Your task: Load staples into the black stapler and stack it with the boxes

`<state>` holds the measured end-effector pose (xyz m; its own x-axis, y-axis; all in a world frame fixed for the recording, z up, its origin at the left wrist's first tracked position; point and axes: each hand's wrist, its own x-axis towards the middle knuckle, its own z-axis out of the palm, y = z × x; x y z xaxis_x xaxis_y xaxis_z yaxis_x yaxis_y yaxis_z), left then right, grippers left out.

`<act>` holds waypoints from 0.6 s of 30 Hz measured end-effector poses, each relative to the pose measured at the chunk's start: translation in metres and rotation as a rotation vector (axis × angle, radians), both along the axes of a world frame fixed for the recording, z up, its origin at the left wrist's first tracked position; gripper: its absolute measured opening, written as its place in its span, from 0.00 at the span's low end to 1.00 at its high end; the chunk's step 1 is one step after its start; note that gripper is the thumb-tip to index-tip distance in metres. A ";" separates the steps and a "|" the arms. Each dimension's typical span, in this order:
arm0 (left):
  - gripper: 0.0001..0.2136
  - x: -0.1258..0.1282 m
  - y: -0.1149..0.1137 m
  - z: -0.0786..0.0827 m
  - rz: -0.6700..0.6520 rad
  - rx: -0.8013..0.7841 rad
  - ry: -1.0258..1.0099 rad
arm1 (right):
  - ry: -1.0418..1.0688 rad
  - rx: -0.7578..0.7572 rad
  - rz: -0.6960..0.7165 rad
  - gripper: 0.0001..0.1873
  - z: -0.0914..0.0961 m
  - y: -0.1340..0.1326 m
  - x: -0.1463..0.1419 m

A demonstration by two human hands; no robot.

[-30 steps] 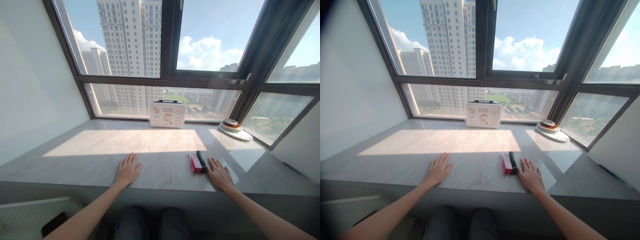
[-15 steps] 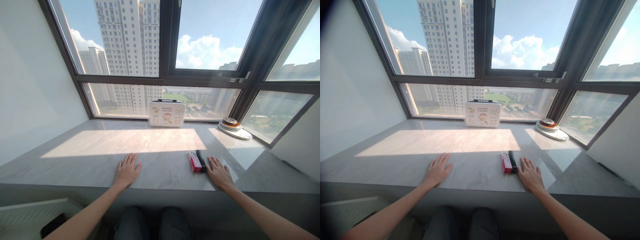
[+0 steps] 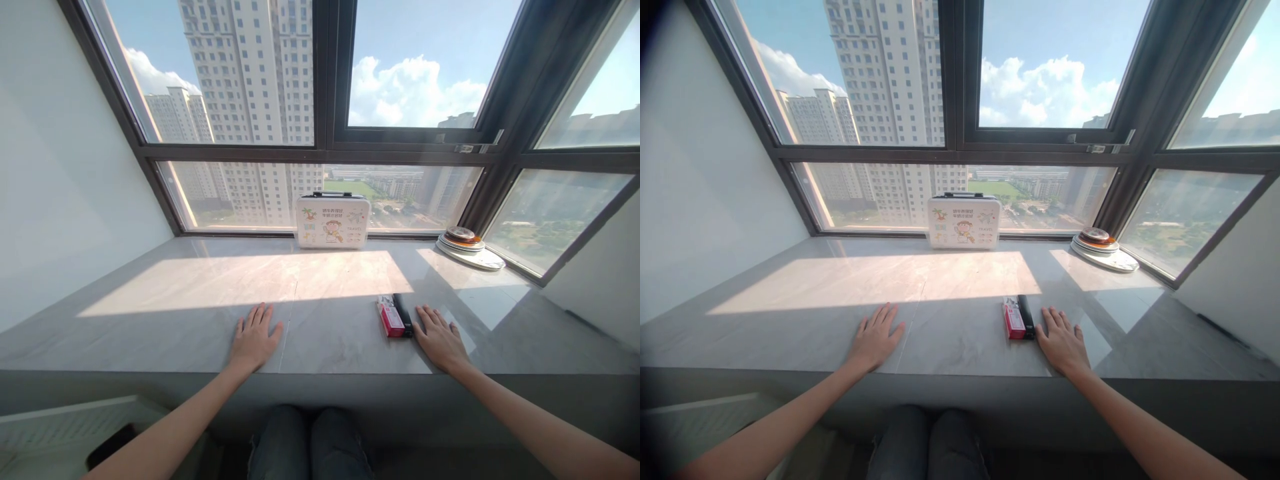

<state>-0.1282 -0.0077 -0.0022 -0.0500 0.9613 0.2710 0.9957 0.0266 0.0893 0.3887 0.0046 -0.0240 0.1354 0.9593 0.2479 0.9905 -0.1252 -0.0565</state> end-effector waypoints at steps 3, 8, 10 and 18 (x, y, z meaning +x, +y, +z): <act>0.31 0.000 0.000 0.001 -0.002 -0.005 0.007 | 0.005 0.003 -0.001 0.34 -0.001 0.000 0.000; 0.31 0.001 -0.001 0.003 -0.003 -0.008 0.015 | 0.012 0.002 0.004 0.34 -0.002 0.002 0.000; 0.31 0.002 -0.002 0.004 -0.004 -0.007 0.016 | 0.019 0.004 0.003 0.34 -0.003 0.004 0.000; 0.31 0.003 -0.002 0.004 -0.017 -0.002 0.000 | 0.098 0.034 0.018 0.34 -0.006 0.004 0.000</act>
<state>-0.1256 -0.0093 0.0014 -0.0335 0.9624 0.2694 0.9960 0.0098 0.0889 0.3891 0.0086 -0.0303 0.1437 0.9531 0.2665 0.9820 -0.1041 -0.1573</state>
